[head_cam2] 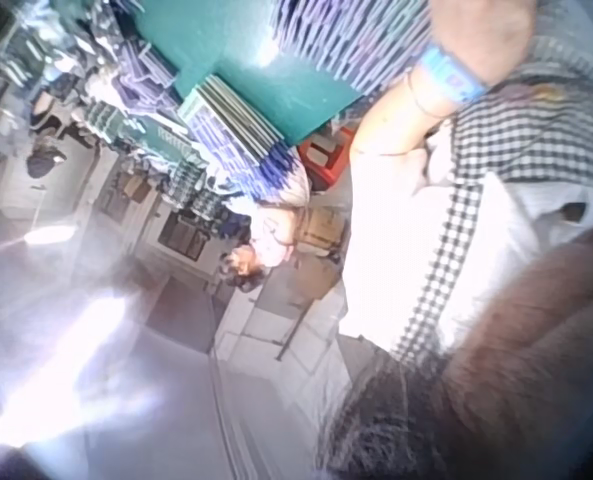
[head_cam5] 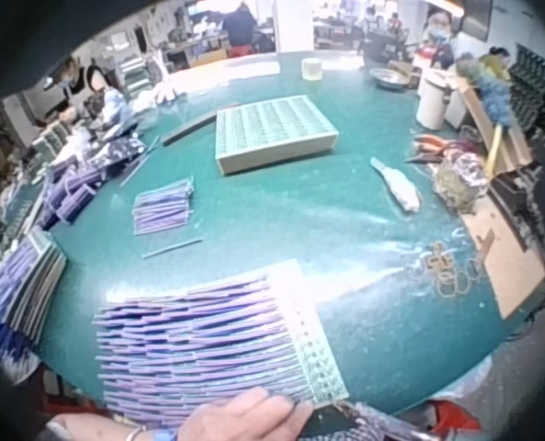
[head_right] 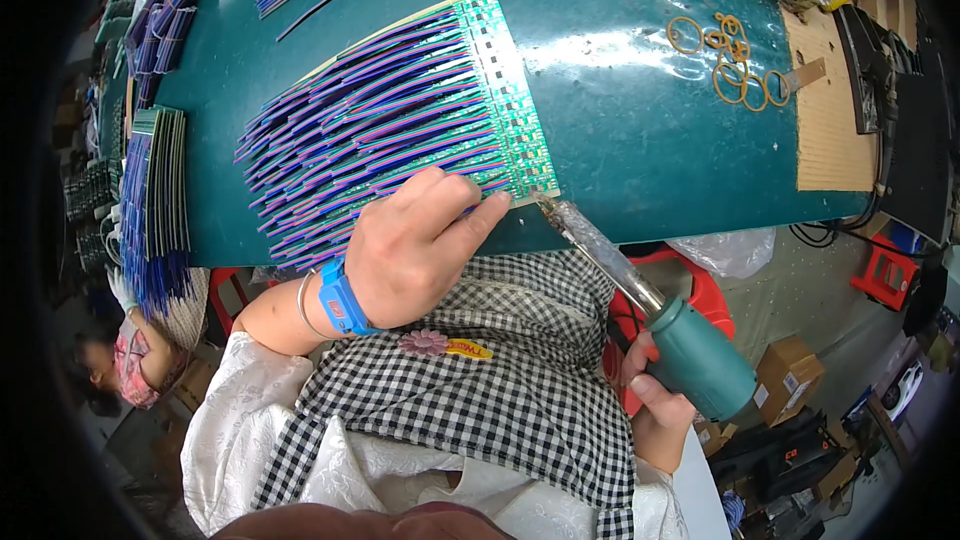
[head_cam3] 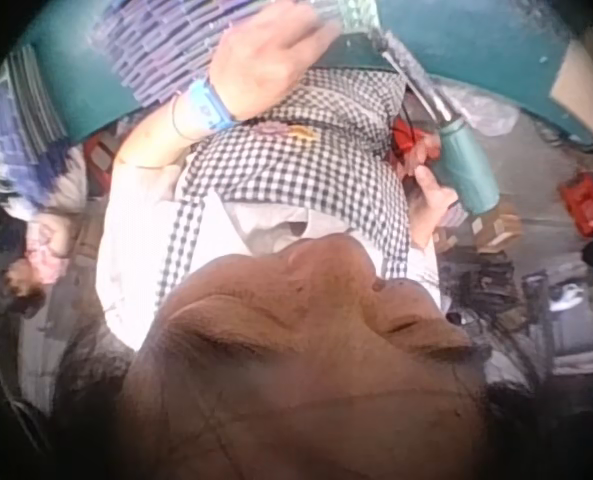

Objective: Manually position multi-colored ribbon wires into circuit boards and secure them using a soldering iron tool.

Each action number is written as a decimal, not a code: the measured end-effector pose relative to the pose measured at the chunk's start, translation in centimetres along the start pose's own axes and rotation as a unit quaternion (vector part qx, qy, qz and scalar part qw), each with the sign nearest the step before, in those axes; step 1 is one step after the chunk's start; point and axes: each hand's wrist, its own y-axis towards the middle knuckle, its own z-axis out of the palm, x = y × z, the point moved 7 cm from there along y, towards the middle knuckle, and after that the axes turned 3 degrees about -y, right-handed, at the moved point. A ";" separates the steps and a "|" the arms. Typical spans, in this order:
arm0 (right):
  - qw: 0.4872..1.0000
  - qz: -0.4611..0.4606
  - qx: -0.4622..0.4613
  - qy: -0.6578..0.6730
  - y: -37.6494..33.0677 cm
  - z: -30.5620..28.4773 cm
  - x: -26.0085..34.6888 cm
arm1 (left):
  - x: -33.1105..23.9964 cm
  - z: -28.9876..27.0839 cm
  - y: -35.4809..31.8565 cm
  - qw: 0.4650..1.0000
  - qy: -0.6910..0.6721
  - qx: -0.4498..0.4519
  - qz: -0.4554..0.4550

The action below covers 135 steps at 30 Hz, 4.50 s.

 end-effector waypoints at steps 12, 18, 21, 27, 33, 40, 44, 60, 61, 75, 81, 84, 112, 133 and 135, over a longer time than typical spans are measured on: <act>0.995 -0.010 0.028 -0.090 0.2 -0.1 -0.5 | 0.0 0.0 0.0 1.000 -0.001 0.008 0.005; 0.988 -0.018 0.054 -0.143 0.1 -0.9 -1.0 | -0.1 -0.1 0.0 1.000 0.000 0.013 0.015; 0.998 0.000 -0.001 -0.057 0.1 -0.2 -0.2 | -0.1 -0.1 0.0 1.000 -0.004 0.014 0.014; 1.000 0.005 -0.008 0.022 0.1 -0.4 0.2 | -0.3 -0.2 0.0 0.999 0.023 0.014 0.017; 0.999 0.003 0.013 -0.048 0.0 -0.3 -0.7 | -0.4 -0.1 0.2 0.999 0.020 0.018 0.022; 0.995 0.002 0.064 -0.081 0.4 -0.7 -0.9 | -0.4 0.0 0.0 0.999 0.030 0.012 0.023; 1.000 0.007 0.011 -0.006 0.2 -0.6 -0.6 | -0.5 -0.1 0.0 0.999 0.031 0.010 0.016; 1.000 0.016 -0.015 0.010 -0.4 -1.0 -0.4 | -0.6 0.0 0.1 0.999 0.040 0.003 0.024; 0.999 0.020 -0.030 0.040 -0.4 -0.7 -0.3 | -0.6 0.0 0.1 0.999 0.040 0.001 0.025; 0.997 -0.048 0.002 0.058 1.3 -0.1 0.7 | -0.7 -0.1 0.0 0.999 0.036 0.018 0.018; 0.993 -0.088 0.048 0.064 2.1 -0.2 1.7 | -0.8 -0.8 -0.9 0.998 0.046 0.030 0.000; 0.991 -0.106 0.058 0.064 2.7 -0.7 1.9 | -0.3 -2.7 -2.6 0.998 0.040 0.049 0.002; 0.962 -0.206 0.030 0.178 13.8 6.0 5.2 | 10.3 -8.0 -3.3 0.966 0.041 0.042 -0.253; 0.946 -0.235 0.084 0.207 13.9 4.9 3.8 | 7.8 -7.5 -4.4 0.944 -0.109 0.048 -0.309; 0.949 -0.233 0.075 0.199 13.9 4.7 3.4 | 6.6 -8.0 -4.5 0.949 -0.182 0.025 -0.257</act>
